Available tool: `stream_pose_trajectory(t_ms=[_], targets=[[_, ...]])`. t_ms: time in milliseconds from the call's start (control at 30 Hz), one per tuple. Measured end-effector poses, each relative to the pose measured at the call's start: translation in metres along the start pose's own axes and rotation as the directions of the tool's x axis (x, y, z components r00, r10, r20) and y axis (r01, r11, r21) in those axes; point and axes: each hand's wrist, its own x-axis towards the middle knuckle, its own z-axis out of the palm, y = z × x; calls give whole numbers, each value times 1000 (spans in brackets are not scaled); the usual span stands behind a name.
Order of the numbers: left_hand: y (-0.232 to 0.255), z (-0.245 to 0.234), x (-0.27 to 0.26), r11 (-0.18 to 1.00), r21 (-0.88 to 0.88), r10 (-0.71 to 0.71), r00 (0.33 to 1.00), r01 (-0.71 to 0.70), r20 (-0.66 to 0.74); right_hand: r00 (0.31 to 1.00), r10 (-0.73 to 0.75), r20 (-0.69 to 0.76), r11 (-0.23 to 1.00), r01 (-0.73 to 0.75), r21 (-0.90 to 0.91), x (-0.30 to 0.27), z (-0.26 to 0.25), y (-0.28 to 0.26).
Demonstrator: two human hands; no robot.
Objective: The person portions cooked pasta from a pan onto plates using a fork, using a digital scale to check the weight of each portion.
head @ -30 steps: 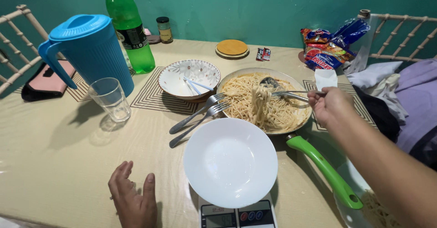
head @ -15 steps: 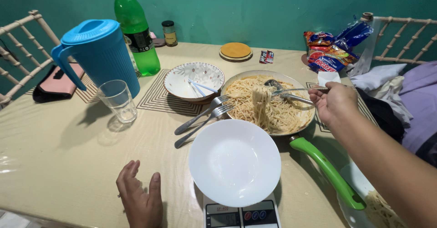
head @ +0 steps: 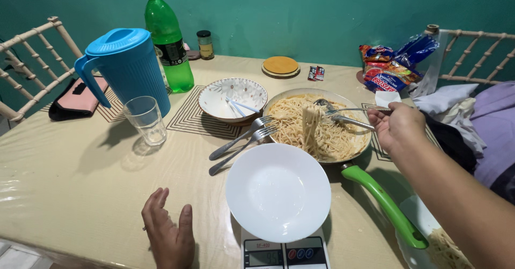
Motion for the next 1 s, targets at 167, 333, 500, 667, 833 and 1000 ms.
stream_pose_trajectory(t_ms=[167, 333, 500, 667, 833, 1000], targets=[[0, 0, -1, 999, -15, 30, 1000, -30, -10, 1000, -5, -3, 995, 6, 101, 11, 5, -14], [-4, -1, -3, 994, 29, 108, 994, -107, -31, 999, -8, 32, 982, 2, 187, 4, 19, -41], [-5, 1, -2, 990, 17, 142, 989, -142, -39, 997, -72, 16, 965, 66, 253, -15, 48, -83], [-6, 1, -2, 989, 15, 148, 988, -148, -45, 974, -227, 28, 952, 215, 220, -52, 69, -102], [-7, 1, -2, 996, 65, 53, 998, -54, 20, 868, -418, 266, 876, 463, -135, -87, 72, -75], [-5, 1, -3, 996, 26, 81, 997, -81, -19, 682, -285, 673, 611, 671, -421, -111, 61, -47]])
